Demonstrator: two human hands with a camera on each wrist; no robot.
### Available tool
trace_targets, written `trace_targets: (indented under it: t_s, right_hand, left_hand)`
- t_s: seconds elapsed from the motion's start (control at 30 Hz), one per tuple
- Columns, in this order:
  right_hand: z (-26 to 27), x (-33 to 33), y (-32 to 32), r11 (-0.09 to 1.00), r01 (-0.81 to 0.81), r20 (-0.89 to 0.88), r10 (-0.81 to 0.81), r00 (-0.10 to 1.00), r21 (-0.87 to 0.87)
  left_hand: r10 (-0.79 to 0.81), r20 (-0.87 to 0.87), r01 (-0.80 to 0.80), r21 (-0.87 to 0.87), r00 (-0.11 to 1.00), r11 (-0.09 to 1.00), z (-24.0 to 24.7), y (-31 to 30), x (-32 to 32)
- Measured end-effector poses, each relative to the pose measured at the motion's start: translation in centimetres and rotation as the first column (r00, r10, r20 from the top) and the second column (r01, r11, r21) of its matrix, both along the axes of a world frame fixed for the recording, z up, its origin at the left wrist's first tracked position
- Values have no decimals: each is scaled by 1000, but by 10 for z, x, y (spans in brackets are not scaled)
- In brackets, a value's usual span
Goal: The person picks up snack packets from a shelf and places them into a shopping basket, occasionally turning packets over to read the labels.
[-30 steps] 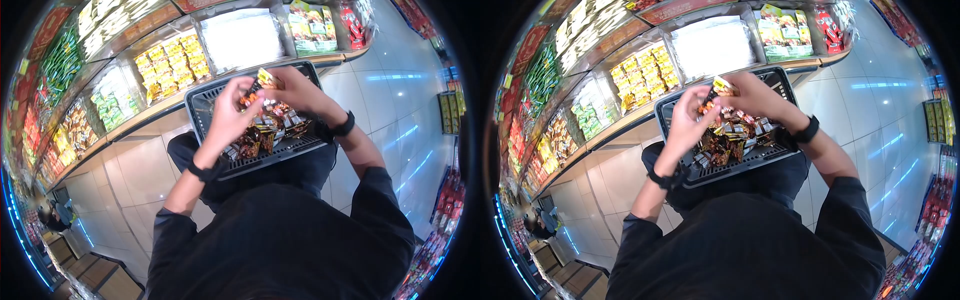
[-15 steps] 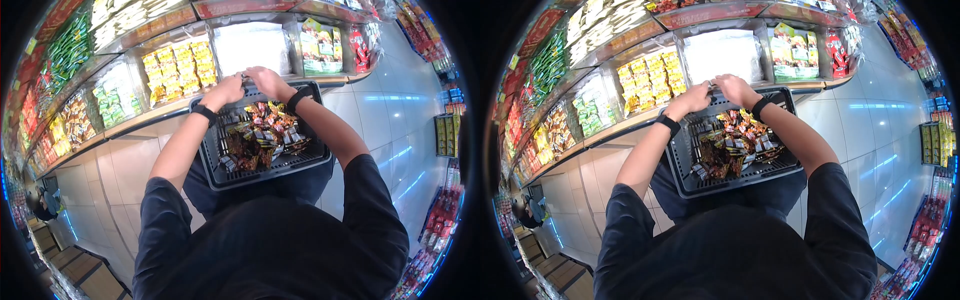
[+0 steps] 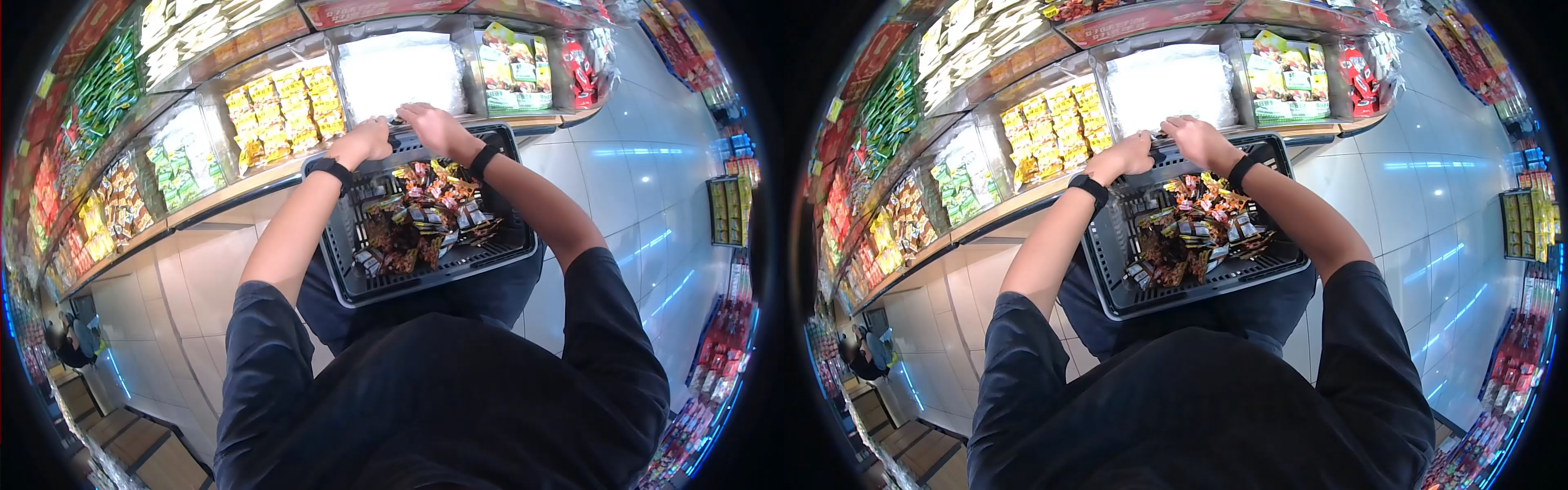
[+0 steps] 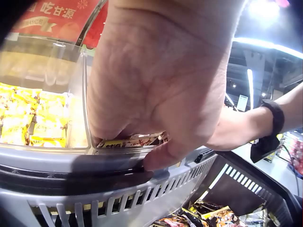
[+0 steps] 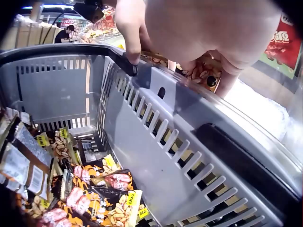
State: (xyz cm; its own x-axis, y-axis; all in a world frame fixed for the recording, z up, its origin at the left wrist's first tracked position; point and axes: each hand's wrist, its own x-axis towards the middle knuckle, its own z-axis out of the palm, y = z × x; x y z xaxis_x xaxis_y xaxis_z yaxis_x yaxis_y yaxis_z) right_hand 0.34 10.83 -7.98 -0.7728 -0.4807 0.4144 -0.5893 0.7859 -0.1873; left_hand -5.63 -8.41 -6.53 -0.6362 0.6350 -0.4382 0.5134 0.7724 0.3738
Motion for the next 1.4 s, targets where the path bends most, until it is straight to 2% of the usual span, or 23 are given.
trace_targets:
  t_s: [0.1,0.17,0.23,0.37,0.57,0.63,0.67,0.7,0.73,0.77,0.8,0.83,0.87,0.9,0.93,0.97,1.0,1.03,1.1,1.2,1.27,1.37,1.4]
  right_hand:
    - [-9,-2,-6,999,19,69,-22,997,42]
    - [-9,-3,-9,1000,-15,104,17,994,-17]
    - [-2,-1,-8,997,13,387,17,922,-76]
    - [-13,-4,6,985,-71,341,122,932,-158]
    - [2,-10,18,988,-142,510,94,855,57]
    - [-1,-7,19,979,-143,305,94,948,142]
    - [-4,-3,20,991,-107,134,95,986,85]
    - [9,4,18,991,-103,132,91,987,84]
    - [33,15,14,993,-34,99,45,994,-109]
    - [53,28,11,955,30,73,-8,997,-296]
    - [64,49,5,943,107,-53,-130,990,-315]
    - [55,69,10,928,184,-28,-204,979,-325]
    - [44,94,7,888,299,81,-289,954,-349]
    - [3,109,18,933,285,133,-260,956,-220]
    - [-17,133,19,929,367,353,-329,876,-47]
    - [-32,155,19,897,381,513,-441,737,224]
    - [-63,168,26,905,297,657,-424,623,303]
    - [-98,176,25,880,337,716,-470,516,335]
    - [-92,173,20,889,354,722,-446,529,290]
    - [-110,162,25,902,323,670,-429,606,286]
    - [-94,161,26,901,321,652,-432,624,290]
    - [-95,162,43,922,291,593,-387,707,255]
    - [-91,163,50,931,349,598,-342,725,109]
  left_hand:
    - [19,-30,-19,13,999,1000,-7,-2,-1]
    - [40,28,-41,19,999,999,-2,-3,-1]
    - [34,44,-35,18,998,999,-4,-5,-5]
    - [-7,63,5,30,998,1000,-12,-6,-9]
    - [-35,42,34,19,998,999,-22,-2,-15]
    - [-12,16,11,57,1000,998,-21,-4,-11]
    - [-21,-48,24,67,999,997,-21,-6,-11]
    - [-32,-109,40,76,994,996,-20,-9,-6]
    - [11,-207,35,217,978,975,-19,-17,2]
    - [4,-206,42,219,978,975,-17,-25,11]
    - [97,-350,46,380,932,924,-14,-32,21]
    - [211,-461,73,526,862,848,-10,-38,35]
    - [271,-405,20,586,873,810,6,-41,53]
    - [326,-350,-28,641,878,767,23,-42,71]
    - [352,-355,-34,660,866,750,25,-42,88]
    - [331,-343,8,705,879,709,22,-40,104]
    - [267,-154,-93,684,951,724,26,-35,121]
    - [199,-83,-95,663,976,742,23,-30,139]
    - [-24,-101,76,549,995,832,0,-21,166]
    - [-117,-179,191,483,977,854,-55,-16,187]
    - [-302,-46,300,330,952,895,-77,-12,185]
    - [-197,-40,198,352,980,915,-80,-8,186]
    - [-161,-53,168,424,986,890,-78,-9,185]
